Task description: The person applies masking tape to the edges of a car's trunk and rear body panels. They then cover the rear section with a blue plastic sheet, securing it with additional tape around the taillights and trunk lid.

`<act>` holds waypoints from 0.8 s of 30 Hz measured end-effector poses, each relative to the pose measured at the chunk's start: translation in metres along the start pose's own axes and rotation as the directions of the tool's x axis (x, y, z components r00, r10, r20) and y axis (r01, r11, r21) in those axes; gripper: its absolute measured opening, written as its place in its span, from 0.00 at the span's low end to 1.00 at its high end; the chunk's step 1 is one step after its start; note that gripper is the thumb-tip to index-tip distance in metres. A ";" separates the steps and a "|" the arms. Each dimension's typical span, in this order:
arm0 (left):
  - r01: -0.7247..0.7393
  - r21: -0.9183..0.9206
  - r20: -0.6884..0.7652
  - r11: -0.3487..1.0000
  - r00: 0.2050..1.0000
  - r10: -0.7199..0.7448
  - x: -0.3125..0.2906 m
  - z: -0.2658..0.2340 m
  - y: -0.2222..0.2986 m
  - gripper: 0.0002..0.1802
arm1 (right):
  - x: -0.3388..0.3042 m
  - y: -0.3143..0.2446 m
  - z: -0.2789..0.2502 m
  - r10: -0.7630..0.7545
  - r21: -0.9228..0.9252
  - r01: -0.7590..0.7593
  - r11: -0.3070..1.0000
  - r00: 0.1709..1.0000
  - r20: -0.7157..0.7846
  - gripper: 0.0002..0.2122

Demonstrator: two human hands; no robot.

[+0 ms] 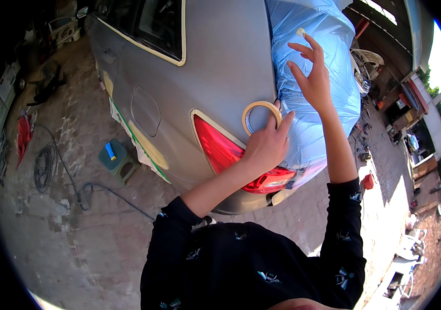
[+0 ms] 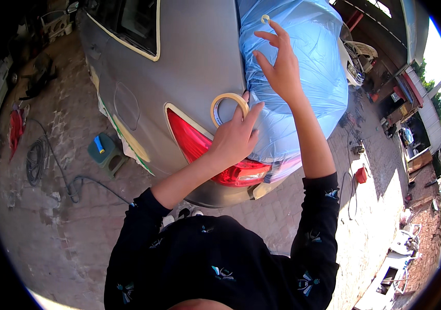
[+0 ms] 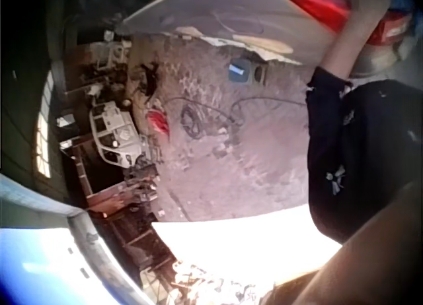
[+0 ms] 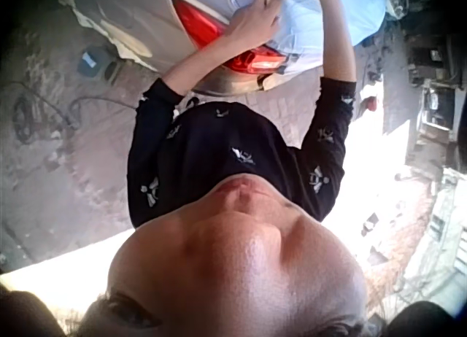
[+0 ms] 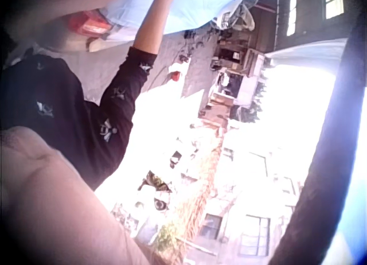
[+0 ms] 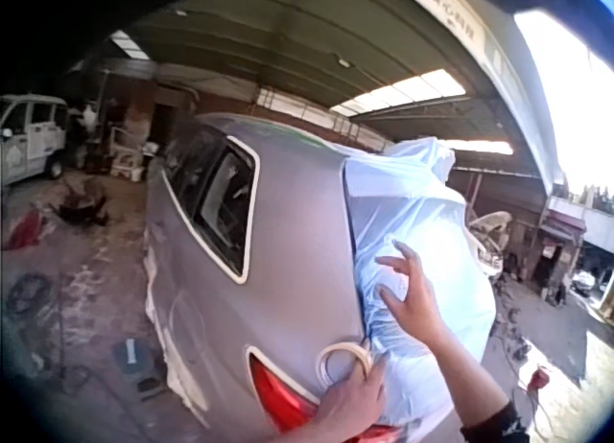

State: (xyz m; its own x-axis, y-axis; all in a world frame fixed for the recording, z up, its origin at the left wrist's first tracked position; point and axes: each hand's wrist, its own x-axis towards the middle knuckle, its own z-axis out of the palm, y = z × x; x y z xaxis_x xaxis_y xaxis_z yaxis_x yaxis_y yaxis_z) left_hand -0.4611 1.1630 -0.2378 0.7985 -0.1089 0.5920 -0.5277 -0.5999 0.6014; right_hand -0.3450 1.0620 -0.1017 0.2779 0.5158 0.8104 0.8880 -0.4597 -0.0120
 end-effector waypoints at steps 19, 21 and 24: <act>-0.047 0.003 -0.061 0.999 0.997 0.047 0.004 0.007 -0.006 0.33 | 0.061 0.052 -0.004 -0.279 -0.322 0.320 0.891 0.945 0.170 0.26; -0.038 0.022 -0.046 0.999 0.998 0.039 0.004 0.006 -0.005 0.33 | 0.063 0.052 -0.006 -0.276 -0.307 0.320 0.896 0.944 0.178 0.26; -0.036 0.012 -0.043 0.999 0.998 0.036 0.004 0.007 -0.006 0.34 | 0.057 0.043 -0.004 -0.223 -0.197 0.265 0.944 0.952 0.208 0.26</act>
State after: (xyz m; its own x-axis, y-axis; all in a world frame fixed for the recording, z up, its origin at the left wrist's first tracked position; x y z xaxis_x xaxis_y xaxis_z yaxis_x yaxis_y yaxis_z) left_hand -0.4526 1.1603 -0.2429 0.7656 -0.0961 0.6360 -0.5522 -0.6054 0.5732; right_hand -0.2928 1.0689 -0.0532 0.1426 0.7444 0.6523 0.8397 -0.4399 0.3184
